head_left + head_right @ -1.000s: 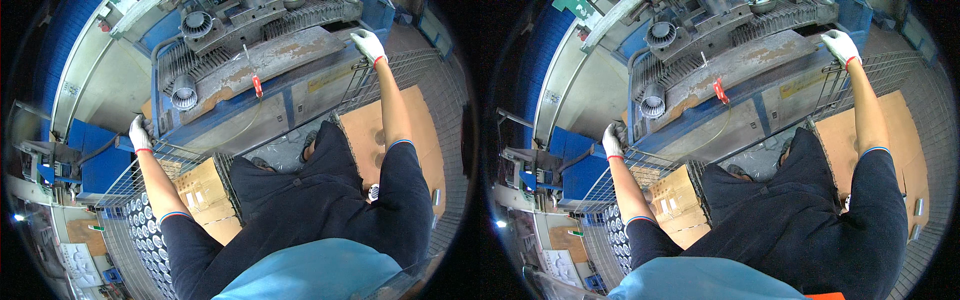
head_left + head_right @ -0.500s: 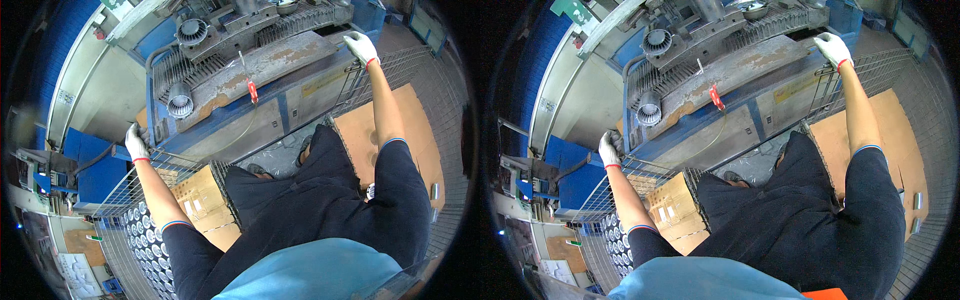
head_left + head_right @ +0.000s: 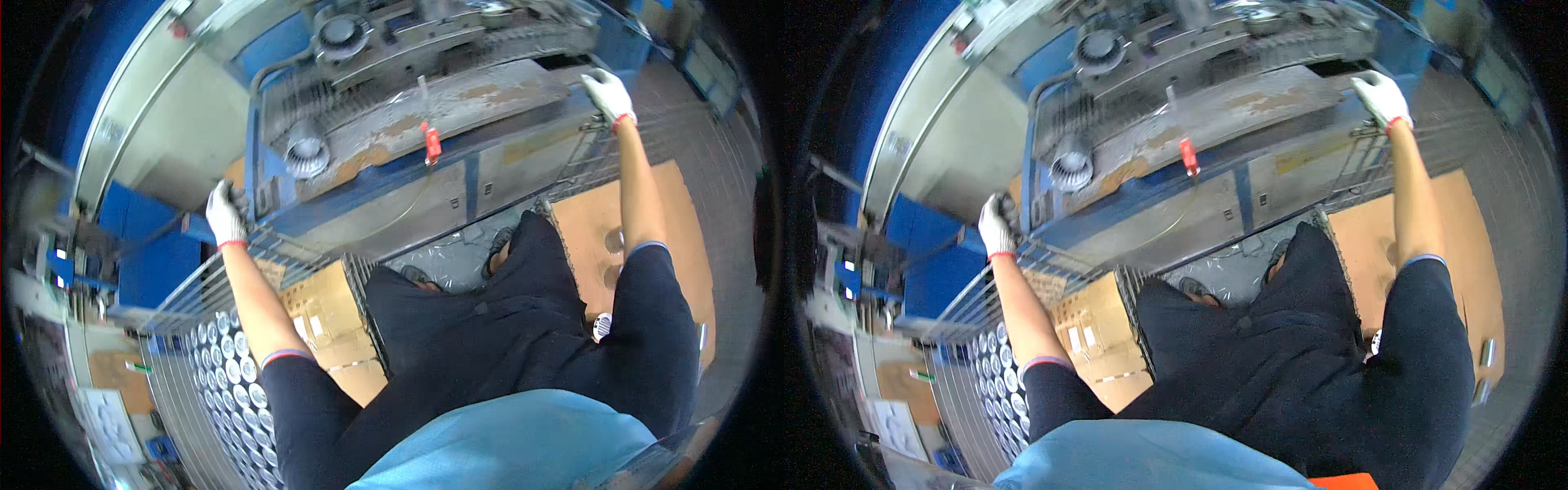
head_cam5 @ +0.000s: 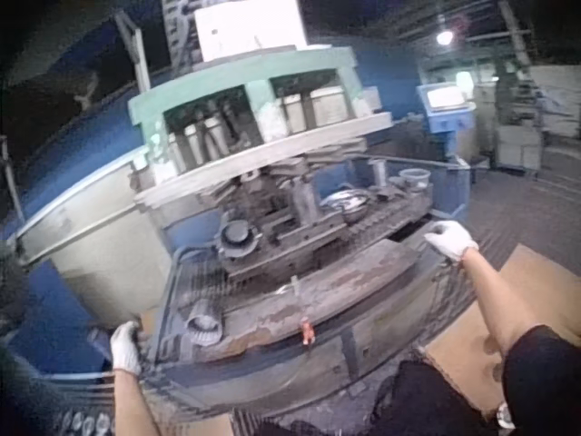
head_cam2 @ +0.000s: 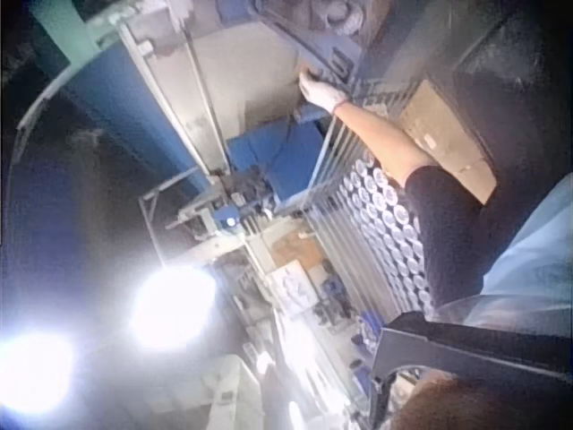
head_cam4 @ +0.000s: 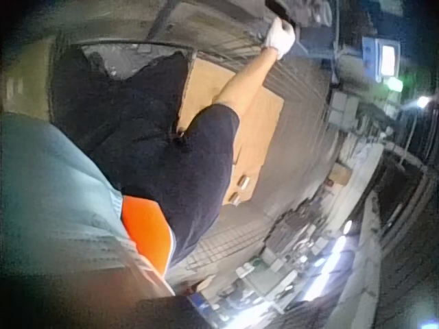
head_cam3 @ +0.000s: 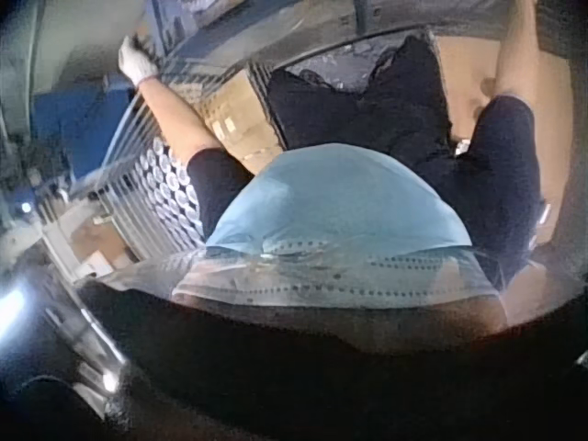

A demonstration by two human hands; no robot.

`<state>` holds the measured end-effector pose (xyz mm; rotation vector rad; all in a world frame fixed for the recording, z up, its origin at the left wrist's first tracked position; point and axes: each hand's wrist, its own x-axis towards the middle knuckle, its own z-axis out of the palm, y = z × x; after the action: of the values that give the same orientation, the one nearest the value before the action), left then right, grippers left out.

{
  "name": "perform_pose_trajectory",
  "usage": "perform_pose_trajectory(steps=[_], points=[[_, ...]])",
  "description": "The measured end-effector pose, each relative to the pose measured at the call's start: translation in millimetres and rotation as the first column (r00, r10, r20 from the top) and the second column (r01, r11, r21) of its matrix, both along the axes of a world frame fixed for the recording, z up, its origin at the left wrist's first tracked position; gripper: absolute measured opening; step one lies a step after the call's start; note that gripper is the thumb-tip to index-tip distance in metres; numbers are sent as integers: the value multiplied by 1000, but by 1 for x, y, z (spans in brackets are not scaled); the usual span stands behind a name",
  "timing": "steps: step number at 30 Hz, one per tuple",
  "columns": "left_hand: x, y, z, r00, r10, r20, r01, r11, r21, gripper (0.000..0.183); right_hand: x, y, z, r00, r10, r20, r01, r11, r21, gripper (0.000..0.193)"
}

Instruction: Cleaning and deburring cylindrical metal components using a scraper tool and a pneumatic air hose nozzle.

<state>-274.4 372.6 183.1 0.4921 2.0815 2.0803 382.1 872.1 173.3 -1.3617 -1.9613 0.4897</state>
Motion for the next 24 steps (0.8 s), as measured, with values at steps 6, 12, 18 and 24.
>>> perform_pose_trajectory(steps=[6, 12, 18, 24], points=[[9, 16, 11, 995, -7, -100, 5, 1000, -19, 29, 28, 39, -22, 967, 33, -251, -66, 990, -121, 31], [14, 15, 9, 998, 2, -57, -4, 999, -36, 31, 20, 29, -21, 971, 9, -237, -38, 992, -119, 31], [10, 13, 6, 1000, 6, -19, -6, 999, 36, 26, 11, 5, -2, 997, -4, -75, -2, 997, -76, 36], [17, 14, 12, 999, -29, -26, 30, 998, 54, 27, 12, 4, 1, 996, 12, -88, -20, 995, -98, 35]])
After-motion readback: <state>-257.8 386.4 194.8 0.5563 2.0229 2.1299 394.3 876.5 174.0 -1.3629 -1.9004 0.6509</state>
